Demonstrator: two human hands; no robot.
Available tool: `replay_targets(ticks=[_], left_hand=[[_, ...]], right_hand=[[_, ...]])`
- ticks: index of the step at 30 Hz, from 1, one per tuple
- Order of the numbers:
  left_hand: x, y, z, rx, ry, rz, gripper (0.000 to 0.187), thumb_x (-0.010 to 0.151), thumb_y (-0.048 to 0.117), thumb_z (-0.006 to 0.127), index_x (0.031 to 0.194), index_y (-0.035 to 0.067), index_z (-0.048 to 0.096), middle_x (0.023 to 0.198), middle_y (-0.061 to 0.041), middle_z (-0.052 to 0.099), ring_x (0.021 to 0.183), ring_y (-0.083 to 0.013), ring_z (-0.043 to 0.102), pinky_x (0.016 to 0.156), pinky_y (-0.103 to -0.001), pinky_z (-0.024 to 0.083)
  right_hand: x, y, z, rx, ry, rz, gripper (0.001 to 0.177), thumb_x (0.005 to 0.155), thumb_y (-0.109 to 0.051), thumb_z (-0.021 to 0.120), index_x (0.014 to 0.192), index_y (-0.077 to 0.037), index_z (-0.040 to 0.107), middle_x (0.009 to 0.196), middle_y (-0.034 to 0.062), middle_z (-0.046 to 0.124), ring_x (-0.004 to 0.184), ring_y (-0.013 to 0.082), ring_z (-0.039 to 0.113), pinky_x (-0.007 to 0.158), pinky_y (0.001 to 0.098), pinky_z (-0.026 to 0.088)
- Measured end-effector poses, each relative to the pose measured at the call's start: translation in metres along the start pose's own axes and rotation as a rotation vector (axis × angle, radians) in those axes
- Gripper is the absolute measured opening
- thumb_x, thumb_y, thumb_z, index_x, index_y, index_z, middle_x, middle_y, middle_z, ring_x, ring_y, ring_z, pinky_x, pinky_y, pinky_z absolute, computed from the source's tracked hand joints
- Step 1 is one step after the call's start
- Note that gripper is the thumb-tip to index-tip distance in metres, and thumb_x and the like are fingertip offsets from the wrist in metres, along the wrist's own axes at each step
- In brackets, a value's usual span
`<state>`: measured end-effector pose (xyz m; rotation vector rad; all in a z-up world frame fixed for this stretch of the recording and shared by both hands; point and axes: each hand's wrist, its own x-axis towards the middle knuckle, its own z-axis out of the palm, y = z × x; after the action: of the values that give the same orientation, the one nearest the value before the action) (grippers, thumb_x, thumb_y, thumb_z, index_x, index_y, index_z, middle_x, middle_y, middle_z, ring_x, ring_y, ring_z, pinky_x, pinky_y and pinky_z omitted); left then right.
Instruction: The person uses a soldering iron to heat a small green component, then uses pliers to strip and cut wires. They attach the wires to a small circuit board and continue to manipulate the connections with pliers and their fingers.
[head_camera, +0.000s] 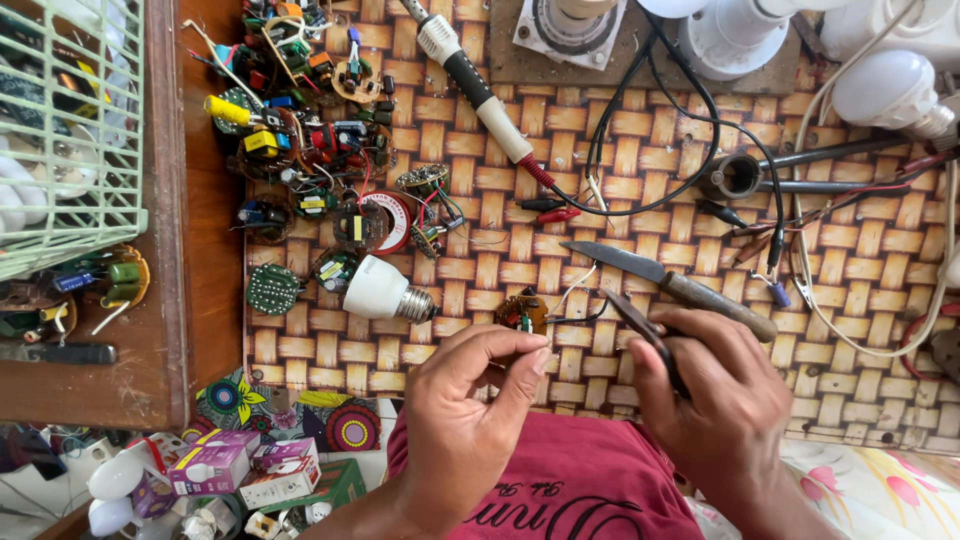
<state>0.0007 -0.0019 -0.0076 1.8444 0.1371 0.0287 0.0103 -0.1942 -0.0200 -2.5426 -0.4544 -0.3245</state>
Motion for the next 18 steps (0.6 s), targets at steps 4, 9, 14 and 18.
replay_targets(ticks=[4,9,14,18], left_hand=[[-0.005,-0.004,0.001,-0.234,-0.032,-0.217,0.008,0.088,0.011,0.070,0.094,0.005,0.072,0.085,-0.006,0.071,0.066,-0.0111,0.071,0.056,-0.021,0.060],[-0.003,-0.006,0.001,-0.527,-0.101,-0.523,0.015,0.088,0.010,0.070,0.098,-0.001,0.072,0.071,-0.014,0.070,0.062,-0.0165,0.068,0.063,-0.025,0.063],[-0.002,-0.007,0.003,-0.624,-0.102,-0.590,0.021,0.088,0.007,0.069,0.106,-0.004,0.071,0.072,-0.014,0.069,0.068,-0.0164,0.068,0.065,-0.028,0.065],[-0.005,-0.009,0.003,-0.655,-0.085,-0.506,0.018,0.090,0.004,0.067,0.105,-0.003,0.072,0.078,-0.015,0.068,0.070,-0.0186,0.068,0.068,-0.029,0.065]], right_hand=[[-0.004,0.006,0.005,-0.019,0.003,-0.036,0.027,0.093,-0.012,0.069,0.070,0.001,0.061,0.092,0.0154,0.069,0.080,0.0287,0.066,0.076,0.0382,0.052],[-0.012,0.012,0.010,-0.139,-0.031,-0.056,0.019,0.092,-0.016,0.075,0.080,-0.002,0.069,0.099,0.0110,0.070,0.091,0.0283,0.067,0.086,0.0383,0.053],[-0.012,0.010,0.008,-0.222,-0.003,-0.114,0.022,0.089,-0.026,0.080,0.083,-0.007,0.070,0.101,0.0092,0.072,0.092,0.0267,0.068,0.087,0.0374,0.054],[-0.009,0.016,0.000,-0.172,0.012,-0.153,0.019,0.086,-0.027,0.084,0.089,-0.011,0.074,0.104,0.0103,0.072,0.099,0.0277,0.067,0.093,0.0404,0.052]])
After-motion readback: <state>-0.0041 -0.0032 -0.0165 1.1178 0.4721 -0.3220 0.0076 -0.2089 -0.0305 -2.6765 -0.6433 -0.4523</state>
